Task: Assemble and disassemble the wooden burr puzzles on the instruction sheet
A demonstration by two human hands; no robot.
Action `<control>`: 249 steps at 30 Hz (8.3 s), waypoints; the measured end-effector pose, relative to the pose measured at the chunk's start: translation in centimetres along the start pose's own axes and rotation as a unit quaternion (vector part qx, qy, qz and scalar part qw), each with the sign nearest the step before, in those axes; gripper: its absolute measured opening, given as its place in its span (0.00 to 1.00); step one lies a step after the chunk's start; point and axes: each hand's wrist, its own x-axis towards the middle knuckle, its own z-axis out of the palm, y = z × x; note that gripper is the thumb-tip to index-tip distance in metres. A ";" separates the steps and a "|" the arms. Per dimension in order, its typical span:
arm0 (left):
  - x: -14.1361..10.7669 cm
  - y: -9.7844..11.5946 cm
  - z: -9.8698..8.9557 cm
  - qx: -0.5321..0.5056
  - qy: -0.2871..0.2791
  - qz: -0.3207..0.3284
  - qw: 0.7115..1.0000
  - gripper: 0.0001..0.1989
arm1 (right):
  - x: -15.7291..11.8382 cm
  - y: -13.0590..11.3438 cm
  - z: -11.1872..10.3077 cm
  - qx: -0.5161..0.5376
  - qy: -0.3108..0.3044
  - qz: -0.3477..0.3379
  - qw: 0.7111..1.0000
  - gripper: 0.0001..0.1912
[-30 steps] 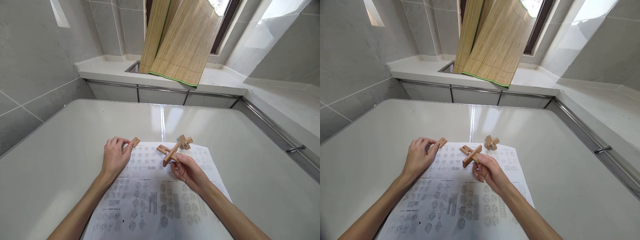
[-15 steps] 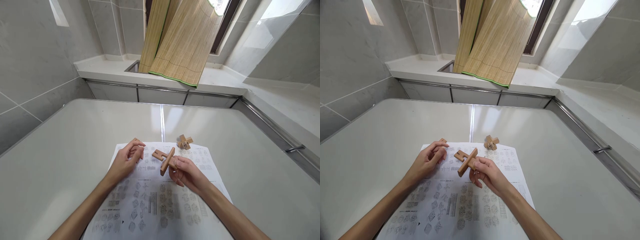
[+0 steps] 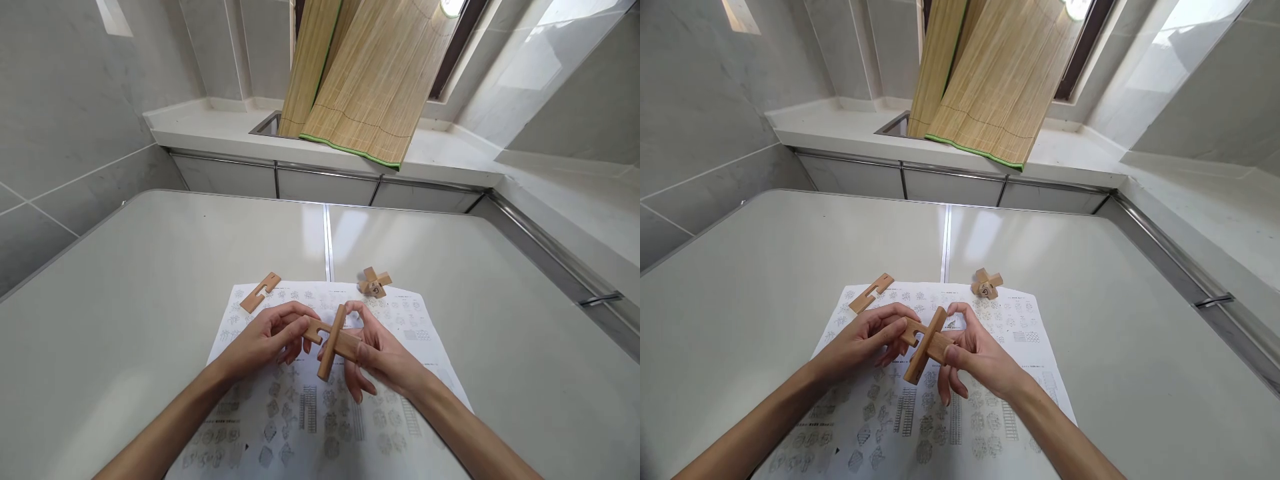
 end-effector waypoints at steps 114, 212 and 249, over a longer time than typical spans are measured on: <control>0.3 -0.4 0.0 0.018 0.046 0.002 0.999 0.18 | -0.5 -0.1 -0.2 0.041 0.135 0.018 0.990 0.23; 0.6 -2.7 -1.9 0.565 0.319 0.198 0.735 0.08 | -0.4 -0.2 -0.3 -0.410 0.359 -0.160 0.823 0.09; -0.5 -0.9 1.9 0.162 0.046 0.119 0.978 0.25 | -0.7 1.8 2.0 -0.473 0.104 -0.166 0.859 0.02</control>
